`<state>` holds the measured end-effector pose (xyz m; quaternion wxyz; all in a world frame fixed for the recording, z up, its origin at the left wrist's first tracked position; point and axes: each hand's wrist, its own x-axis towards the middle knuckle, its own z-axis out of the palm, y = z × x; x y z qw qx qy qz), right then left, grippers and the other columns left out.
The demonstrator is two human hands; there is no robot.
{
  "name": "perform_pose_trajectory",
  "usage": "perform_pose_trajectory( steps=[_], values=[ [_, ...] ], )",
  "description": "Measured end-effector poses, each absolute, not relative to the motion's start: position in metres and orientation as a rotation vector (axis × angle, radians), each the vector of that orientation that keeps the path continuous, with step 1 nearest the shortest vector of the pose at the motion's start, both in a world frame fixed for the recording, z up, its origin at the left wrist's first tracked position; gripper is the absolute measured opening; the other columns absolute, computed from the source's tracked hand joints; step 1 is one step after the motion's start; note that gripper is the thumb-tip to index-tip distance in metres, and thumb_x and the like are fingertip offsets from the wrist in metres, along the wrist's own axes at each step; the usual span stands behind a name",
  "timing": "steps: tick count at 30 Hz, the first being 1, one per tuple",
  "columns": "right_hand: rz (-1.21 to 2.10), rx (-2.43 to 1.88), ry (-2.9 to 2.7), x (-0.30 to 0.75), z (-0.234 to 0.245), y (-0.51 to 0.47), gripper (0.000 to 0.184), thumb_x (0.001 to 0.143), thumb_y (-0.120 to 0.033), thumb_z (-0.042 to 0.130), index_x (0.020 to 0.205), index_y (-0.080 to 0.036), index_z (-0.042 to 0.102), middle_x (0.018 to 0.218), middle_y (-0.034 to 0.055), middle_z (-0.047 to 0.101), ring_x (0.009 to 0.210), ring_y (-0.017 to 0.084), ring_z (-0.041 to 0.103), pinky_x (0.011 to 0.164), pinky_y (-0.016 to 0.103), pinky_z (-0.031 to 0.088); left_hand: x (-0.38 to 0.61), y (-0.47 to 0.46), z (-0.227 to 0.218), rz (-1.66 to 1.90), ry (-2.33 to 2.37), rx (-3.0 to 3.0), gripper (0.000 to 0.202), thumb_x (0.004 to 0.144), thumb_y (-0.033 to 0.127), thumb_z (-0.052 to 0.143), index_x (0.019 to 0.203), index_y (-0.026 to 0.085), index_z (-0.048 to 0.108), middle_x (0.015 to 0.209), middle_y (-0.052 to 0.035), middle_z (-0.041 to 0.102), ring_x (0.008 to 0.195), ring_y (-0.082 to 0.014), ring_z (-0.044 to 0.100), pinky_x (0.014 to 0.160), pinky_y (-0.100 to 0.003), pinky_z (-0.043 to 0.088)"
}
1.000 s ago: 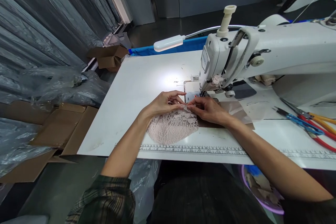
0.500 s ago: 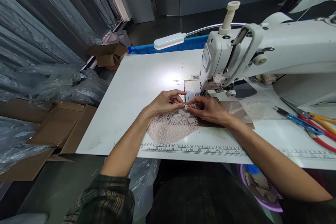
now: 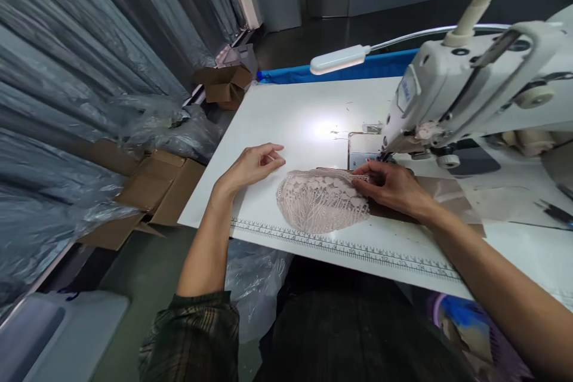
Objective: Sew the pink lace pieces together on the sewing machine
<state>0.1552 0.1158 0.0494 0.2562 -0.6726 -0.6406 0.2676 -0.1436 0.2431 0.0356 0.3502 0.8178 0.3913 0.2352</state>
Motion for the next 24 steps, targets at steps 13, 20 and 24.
perform_pose_trajectory(
  steps=[13, 20, 24],
  values=[
    [0.721, -1.804, -1.695, 0.166, 0.03, 0.118, 0.04, 0.08, -0.055, 0.066, 0.098, -0.02, 0.071, 0.062, -0.0008, 0.058, 0.057, 0.014, 0.05, 0.052, 0.027, 0.036, -0.141, 0.219, 0.019, 0.436, 1.028, 2.056, 0.028, 0.077, 0.044, 0.071, 0.086, 0.017, 0.067, 0.072, -0.0024, 0.063, 0.065, -0.0133, 0.055, 0.057, -0.025, 0.041],
    [0.7, -1.76, -1.713, 0.166, 0.031, 0.117, 0.043, 0.08, -0.056, 0.066, 0.098, -0.017, 0.071, 0.063, 0.0002, 0.057, 0.056, 0.014, 0.049, 0.05, 0.026, 0.035, -0.136, 0.204, 0.024, 0.583, 1.011, 1.881, 0.023, 0.082, 0.04, 0.068, 0.082, 0.017, 0.062, 0.069, -0.0017, 0.059, 0.063, -0.0109, 0.053, 0.054, -0.022, 0.04],
    [0.729, -1.747, -1.719, 0.167, 0.032, 0.116, 0.044, 0.08, -0.056, 0.066, 0.101, -0.017, 0.071, 0.067, 0.0027, 0.062, 0.059, 0.015, 0.052, 0.051, 0.027, 0.037, -0.145, 0.202, 0.022, 0.525, 0.95, 1.692, 0.033, 0.083, 0.046, 0.069, 0.096, 0.016, 0.06, 0.07, -0.001, 0.059, 0.065, -0.012, 0.058, 0.058, -0.024, 0.049]
  ],
)
